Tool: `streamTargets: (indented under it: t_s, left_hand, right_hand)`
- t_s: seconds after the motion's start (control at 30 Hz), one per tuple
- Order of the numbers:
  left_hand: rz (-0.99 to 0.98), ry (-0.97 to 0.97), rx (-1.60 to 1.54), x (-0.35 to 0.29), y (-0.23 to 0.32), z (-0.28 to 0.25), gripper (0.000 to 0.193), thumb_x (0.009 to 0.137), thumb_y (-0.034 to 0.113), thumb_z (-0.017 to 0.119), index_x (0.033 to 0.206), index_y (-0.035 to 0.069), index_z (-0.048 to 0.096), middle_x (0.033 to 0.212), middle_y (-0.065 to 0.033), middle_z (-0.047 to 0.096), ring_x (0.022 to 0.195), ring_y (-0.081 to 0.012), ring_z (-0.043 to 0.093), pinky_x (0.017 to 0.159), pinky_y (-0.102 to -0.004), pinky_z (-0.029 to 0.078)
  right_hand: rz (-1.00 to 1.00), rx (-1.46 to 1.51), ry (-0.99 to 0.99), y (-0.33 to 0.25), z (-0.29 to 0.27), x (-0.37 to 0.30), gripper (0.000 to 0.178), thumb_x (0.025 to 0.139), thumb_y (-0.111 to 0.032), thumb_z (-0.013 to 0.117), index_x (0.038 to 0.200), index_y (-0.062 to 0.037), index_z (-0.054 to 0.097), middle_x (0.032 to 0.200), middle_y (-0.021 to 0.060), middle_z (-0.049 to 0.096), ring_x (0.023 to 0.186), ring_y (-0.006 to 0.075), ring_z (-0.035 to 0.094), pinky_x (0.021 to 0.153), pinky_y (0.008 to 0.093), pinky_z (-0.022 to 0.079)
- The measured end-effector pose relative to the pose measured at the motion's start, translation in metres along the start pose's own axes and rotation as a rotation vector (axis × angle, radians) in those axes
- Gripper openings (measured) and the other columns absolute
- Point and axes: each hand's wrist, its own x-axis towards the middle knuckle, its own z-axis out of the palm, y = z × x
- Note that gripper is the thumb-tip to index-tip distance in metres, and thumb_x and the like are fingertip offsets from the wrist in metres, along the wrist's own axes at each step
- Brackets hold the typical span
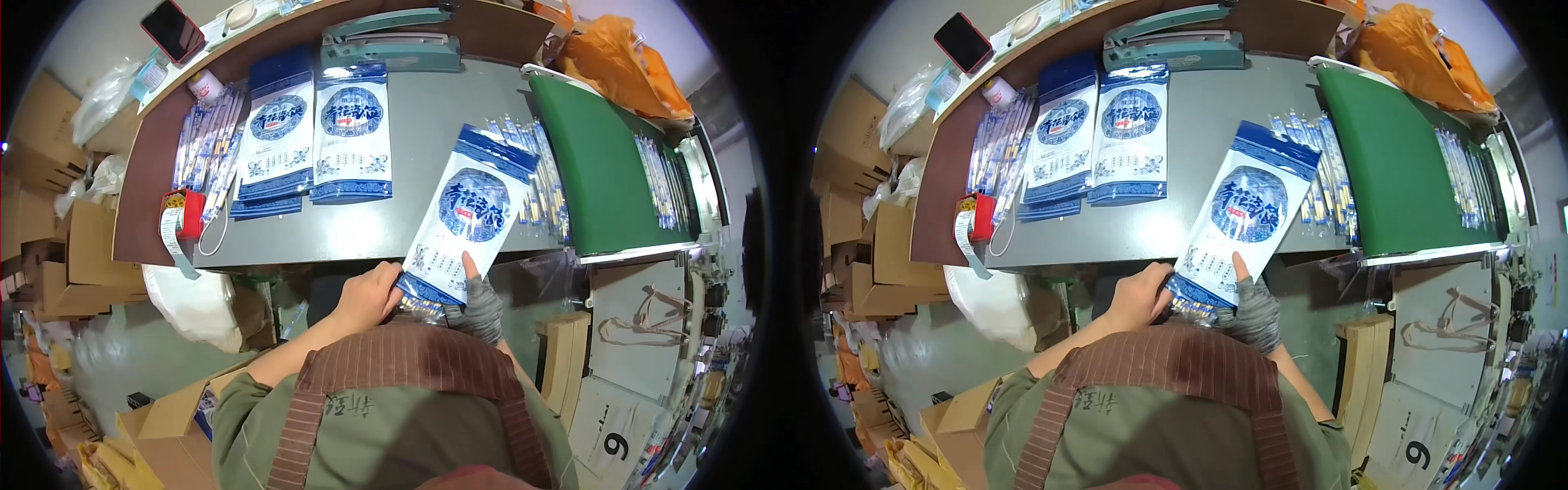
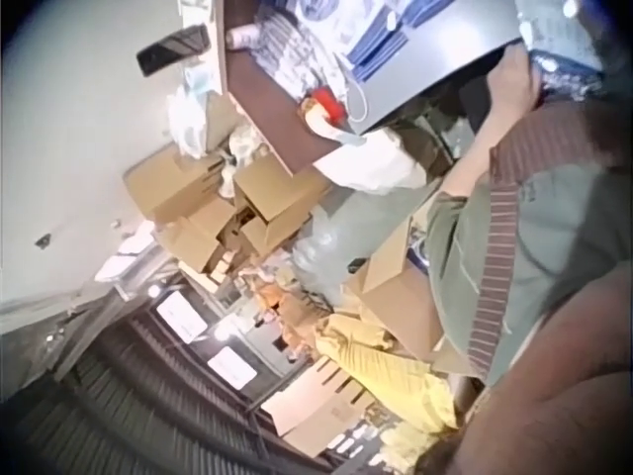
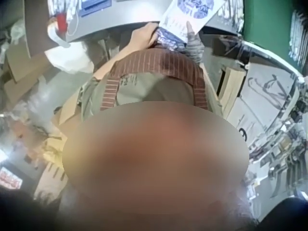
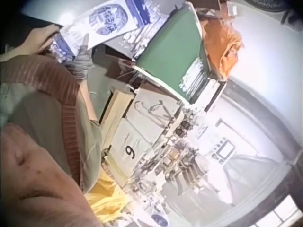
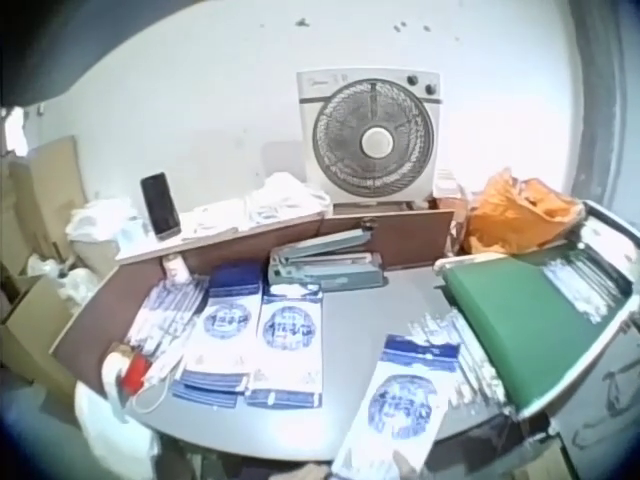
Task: Packaging bundles of incense sticks into plastic bags and then placing them into a shipping box.
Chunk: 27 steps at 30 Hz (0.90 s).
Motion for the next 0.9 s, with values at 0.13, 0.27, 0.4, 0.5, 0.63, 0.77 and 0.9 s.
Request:
streamTargets:
  t_s: [0.13,0.27,0.4,0.5,0.63,0.77,0.9]
  left_hand:
    - [-0.225,0.018,-0.446,0.049,0.011,-0.016,0.022,0.085,0.005,0.055,0.107,0.002,0.051,0.079,-0.0176,0.063,0.071,-0.0293,0.065,0.063,-0.0367,0.049]
    - [-0.079,0.08,-0.643,0.151,0.081,-0.124,0.017,0.089,0.005,0.055,0.105,0.001,0.055,0.069,-0.0006,0.056,0.057,-0.0086,0.056,0.054,-0.0218,0.046]
    - [0.03,-0.129,-0.503,0.194,0.116,-0.182,0.021,0.086,0.005,0.055,0.106,-0.001,0.059,0.07,-0.0019,0.06,0.055,-0.0058,0.054,0.05,-0.0186,0.041]
    - [-0.135,-0.161,-0.304,0.22,0.083,-0.189,0.021,0.081,0.009,0.058,0.095,-0.005,0.066,0.067,-0.0088,0.064,0.053,-0.0112,0.058,0.05,-0.0252,0.046]
    - [-0.192,-0.12,-0.176,0.26,0.082,-0.213,0.021,0.083,0.004,0.053,0.097,-0.001,0.067,0.065,-0.0083,0.061,0.058,-0.0138,0.058,0.055,-0.0274,0.048]
    - [-0.03,0.106,-0.094,0.251,0.113,-0.242,0.018,0.084,0.004,0.051,0.085,0.001,0.07,0.067,-0.0074,0.062,0.06,-0.0128,0.059,0.055,-0.0263,0.048]
    - [0.434,0.284,0.489,0.227,0.038,-0.201,0.021,0.081,0.008,0.057,0.097,0.008,0.069,0.075,-0.0148,0.066,0.064,-0.0286,0.064,0.057,-0.0377,0.051]
  right_hand:
    - [-0.155,-0.213,0.086,-0.017,-0.05,0.069,0.066,0.075,-0.03,0.07,0.131,-0.0075,0.043,0.084,0.0136,0.065,0.065,0.028,0.064,0.057,0.0363,0.054]
    - [-0.226,-0.242,0.299,-0.072,-0.159,0.157,0.018,0.078,-0.017,0.065,0.094,-0.0076,0.063,0.075,0.013,0.065,0.065,0.0249,0.066,0.061,0.0347,0.052]
    - [-0.315,-0.257,0.082,-0.076,-0.213,0.211,0.022,0.08,-0.02,0.067,0.094,-0.0035,0.066,0.074,0.0107,0.067,0.064,0.0206,0.066,0.062,0.0317,0.053]
    - [-0.002,-0.007,-0.363,-0.089,-0.216,0.254,0.028,0.083,-0.023,0.067,0.097,0.0007,0.067,0.064,0.0093,0.064,0.055,0.0126,0.062,0.056,0.0294,0.053]
    - [0.046,-0.308,-0.368,-0.113,-0.229,0.298,0.02,0.086,-0.021,0.063,0.092,-0.0031,0.069,0.059,0.004,0.062,0.049,0.0094,0.057,0.047,0.0249,0.047]
    - [-0.324,0.208,0.203,-0.099,-0.226,0.314,0.022,0.09,-0.015,0.062,0.109,-0.0062,0.069,0.071,0.0044,0.065,0.063,0.0079,0.059,0.056,0.0225,0.049]
    - [-0.244,0.37,-0.024,-0.065,-0.158,0.285,0.031,0.091,-0.019,0.061,0.12,-0.009,0.063,0.084,0.0031,0.067,0.071,0.0082,0.059,0.065,0.0224,0.049]
